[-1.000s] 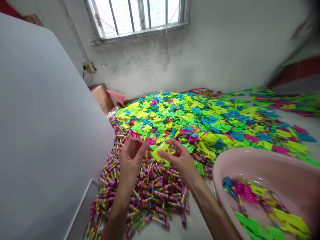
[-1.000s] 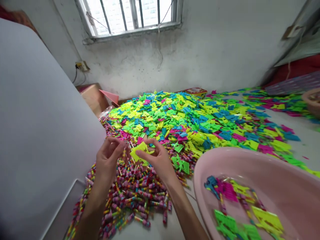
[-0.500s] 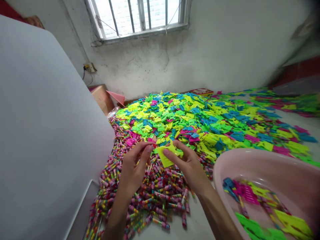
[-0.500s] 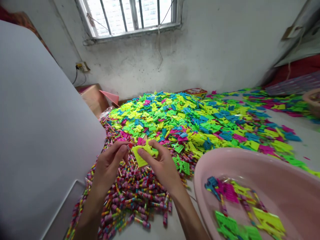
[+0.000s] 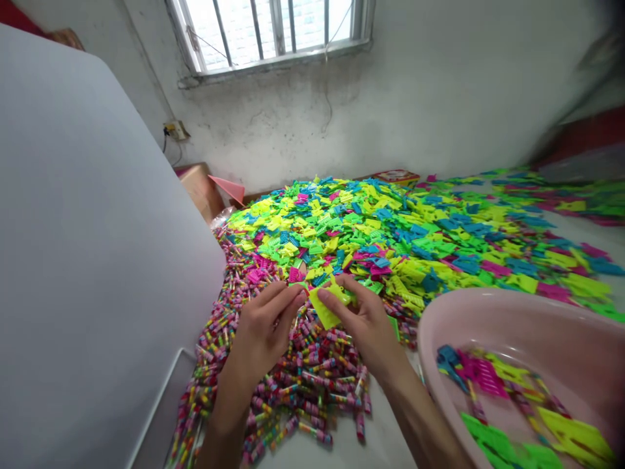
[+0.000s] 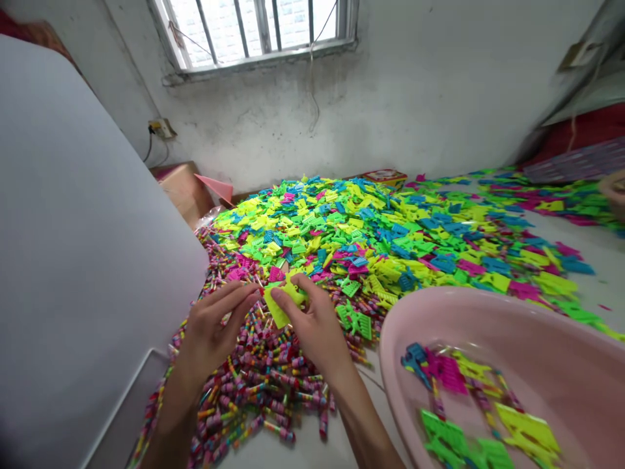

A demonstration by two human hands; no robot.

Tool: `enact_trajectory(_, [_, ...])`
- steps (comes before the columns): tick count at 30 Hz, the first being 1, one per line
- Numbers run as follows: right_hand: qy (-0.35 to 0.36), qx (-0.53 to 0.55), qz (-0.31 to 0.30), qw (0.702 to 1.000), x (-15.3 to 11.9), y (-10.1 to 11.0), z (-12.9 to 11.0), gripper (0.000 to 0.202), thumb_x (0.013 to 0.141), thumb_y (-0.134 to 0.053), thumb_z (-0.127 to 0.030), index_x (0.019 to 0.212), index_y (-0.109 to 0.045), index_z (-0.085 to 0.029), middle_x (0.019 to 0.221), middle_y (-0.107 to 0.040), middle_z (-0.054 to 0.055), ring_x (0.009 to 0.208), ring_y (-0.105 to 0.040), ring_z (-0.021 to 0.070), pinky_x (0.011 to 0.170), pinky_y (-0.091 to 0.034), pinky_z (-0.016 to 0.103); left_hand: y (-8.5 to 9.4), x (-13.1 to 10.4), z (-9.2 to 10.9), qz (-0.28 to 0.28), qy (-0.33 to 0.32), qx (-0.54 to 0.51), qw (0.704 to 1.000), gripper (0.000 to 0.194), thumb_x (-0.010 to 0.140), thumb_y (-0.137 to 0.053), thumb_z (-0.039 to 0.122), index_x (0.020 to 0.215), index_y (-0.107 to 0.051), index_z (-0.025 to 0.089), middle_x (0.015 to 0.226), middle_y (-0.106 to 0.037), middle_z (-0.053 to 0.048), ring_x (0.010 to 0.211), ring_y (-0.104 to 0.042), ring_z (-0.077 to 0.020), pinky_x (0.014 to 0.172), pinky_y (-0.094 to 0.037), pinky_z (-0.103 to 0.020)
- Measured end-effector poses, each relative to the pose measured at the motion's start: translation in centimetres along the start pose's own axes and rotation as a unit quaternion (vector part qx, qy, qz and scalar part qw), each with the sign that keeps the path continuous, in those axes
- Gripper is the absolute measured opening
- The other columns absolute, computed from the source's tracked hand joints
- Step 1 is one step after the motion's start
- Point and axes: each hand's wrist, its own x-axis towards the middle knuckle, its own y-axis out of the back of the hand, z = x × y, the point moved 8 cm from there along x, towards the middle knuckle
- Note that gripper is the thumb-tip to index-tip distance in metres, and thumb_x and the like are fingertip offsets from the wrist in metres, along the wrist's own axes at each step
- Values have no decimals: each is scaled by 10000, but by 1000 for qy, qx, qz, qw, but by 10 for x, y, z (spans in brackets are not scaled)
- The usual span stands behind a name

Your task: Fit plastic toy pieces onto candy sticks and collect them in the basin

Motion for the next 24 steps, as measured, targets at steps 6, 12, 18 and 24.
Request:
enact_trajectory(6, [-31, 33, 28, 999, 4, 4, 7, 404, 785, -716, -567, 855, -604, -185, 735, -532, -20, 604, -520, 142, 503, -458, 228, -25, -1, 0, -36, -14, 134, 990, 264, 1016, -496, 291, 1216, -597, 152, 1103, -677, -103, 1034, -625, -236, 901, -517, -381])
enact_trajectory(12, [-51, 36, 51, 997, 3, 9, 8, 429, 746, -762, -558, 897, -643, -174, 734, -614, -3, 649, -580, 173, 554, -452, 242, -38, -4, 6, -44, -11, 232, 972, 631, 847, -678, 570, 1257, -496, 126, 1157, -599, -149, 1102, -498, -325, 975, -441, -496])
enact_trajectory(18, [-26, 18, 36, 999, 3, 5, 3, 389, 811, -701, -564, 836, -626, -183, 725, -593, -12, 644, -560, 162, 559, -434, 239, -31, -4, 5, -39, -13, 242, 969, 534, 862, -684, 467, 1261, -474, 181, 1120, -592, -118, 1054, -471, -307, 894, -379, -453])
enact_trajectory(24, [-14, -30, 69, 997, 5, 13, 1, 414, 772, -741, -553, 847, -681, -151, 794, -646, 28, 725, -589, 192, 646, -479, 268, -36, -5, 8, -41, -21, 232, 972, 360, 880, -675, 464, 1090, -532, 209, 1060, -588, -80, 1010, -478, -278, 855, -352, -406])
